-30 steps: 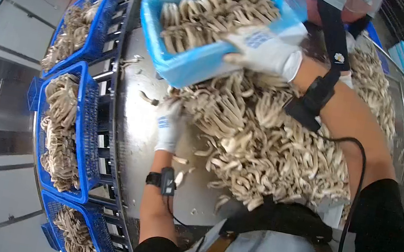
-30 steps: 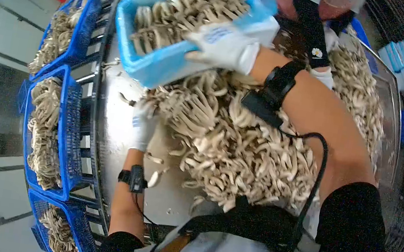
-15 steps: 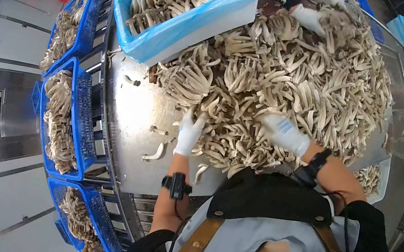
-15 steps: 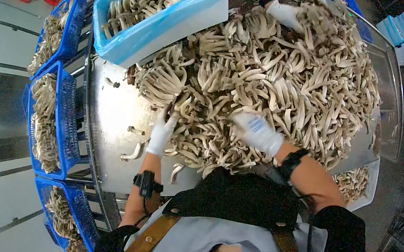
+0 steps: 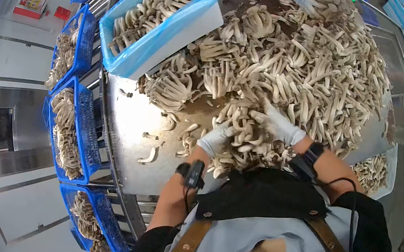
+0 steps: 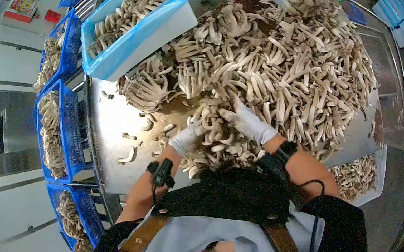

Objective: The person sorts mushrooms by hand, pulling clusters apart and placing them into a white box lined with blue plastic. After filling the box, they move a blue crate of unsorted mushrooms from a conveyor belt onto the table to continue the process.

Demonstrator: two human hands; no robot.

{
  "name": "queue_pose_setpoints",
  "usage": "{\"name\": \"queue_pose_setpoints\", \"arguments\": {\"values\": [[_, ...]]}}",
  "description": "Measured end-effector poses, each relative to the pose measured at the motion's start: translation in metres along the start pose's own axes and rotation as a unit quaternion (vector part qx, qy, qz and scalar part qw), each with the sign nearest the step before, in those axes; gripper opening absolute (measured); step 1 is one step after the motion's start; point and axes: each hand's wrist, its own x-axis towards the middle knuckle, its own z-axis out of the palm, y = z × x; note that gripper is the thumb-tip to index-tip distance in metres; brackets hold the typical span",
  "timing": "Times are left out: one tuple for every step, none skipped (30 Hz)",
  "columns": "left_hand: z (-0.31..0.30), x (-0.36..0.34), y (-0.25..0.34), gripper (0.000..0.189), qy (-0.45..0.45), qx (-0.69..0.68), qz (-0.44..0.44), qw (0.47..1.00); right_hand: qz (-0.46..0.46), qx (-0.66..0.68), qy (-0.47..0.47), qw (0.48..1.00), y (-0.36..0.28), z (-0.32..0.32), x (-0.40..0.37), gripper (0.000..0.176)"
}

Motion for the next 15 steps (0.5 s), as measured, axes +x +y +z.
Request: {"name": "queue_pose_setpoints", "arguments": {"values": [[0.018, 0.001, -0.007, 0.077, 0.017, -0.029, 0.0, 0.999, -0.012, 0.049, -0.005, 0.999, -0.005, 0.0, -0.01, 0.079], [0.031, 0.005, -0.019, 0.075, 0.046, -0.164, 0.056, 0.984, -0.082, 0.042, -0.026, 0.995, -0.009, 0.009, -0.018, 0.079], [0.033, -0.001, -0.028, 0.068, -0.014, -0.201, 0.1, 0.974, -0.161, -0.094, -0.022, 0.982, -0.014, 0.017, -0.029, 0.084], [0.028, 0.002, -0.032, 0.065, 0.03, -0.098, 0.087, 0.991, -0.239, -0.223, 0.003, 0.945, -0.027, 0.035, -0.044, 0.094], [0.029, 0.004, -0.027, 0.062, 0.073, 0.007, 0.076, 0.994, -0.242, -0.207, 0.001, 0.948, -0.022, 0.039, -0.046, 0.116], [0.031, 0.003, -0.023, 0.065, 0.073, 0.031, 0.127, 0.989, -0.287, -0.276, -0.001, 0.917, -0.025, 0.038, -0.047, 0.119], [0.038, 0.0, -0.016, 0.067, 0.075, 0.056, 0.179, 0.979, -0.314, -0.34, -0.002, 0.886, -0.031, 0.042, -0.051, 0.12], [0.044, -0.002, -0.008, 0.07, 0.079, 0.08, 0.23, 0.967, -0.343, -0.4, -0.001, 0.85, -0.037, 0.045, -0.055, 0.121], [0.081, -0.019, 0.021, 0.076, 0.078, -0.076, 0.209, 0.972, -0.354, -0.456, 0.002, 0.817, -0.045, 0.05, -0.063, 0.119], [0.1, -0.034, 0.035, 0.086, 0.102, -0.039, 0.242, 0.964, -0.362, -0.51, 0.005, 0.78, -0.049, 0.054, -0.068, 0.117], [0.106, -0.042, 0.042, 0.083, 0.108, -0.029, 0.25, 0.962, -0.382, -0.521, -0.004, 0.763, -0.047, 0.055, -0.069, 0.116], [0.115, -0.049, 0.049, 0.085, 0.104, 0.018, 0.263, 0.959, -0.4, -0.532, -0.014, 0.746, -0.044, 0.056, -0.071, 0.115], [0.123, -0.055, 0.054, 0.088, 0.1, 0.065, 0.275, 0.954, -0.418, -0.542, -0.023, 0.728, -0.044, 0.06, -0.073, 0.114], [0.121, -0.056, 0.052, 0.09, 0.109, 0.104, 0.296, 0.943, -0.413, -0.501, -0.014, 0.76, -0.048, 0.067, -0.081, 0.111], [0.117, -0.056, 0.047, 0.091, 0.118, 0.142, 0.314, 0.931, -0.419, -0.503, -0.013, 0.756, -0.047, 0.068, -0.083, 0.111]]}}
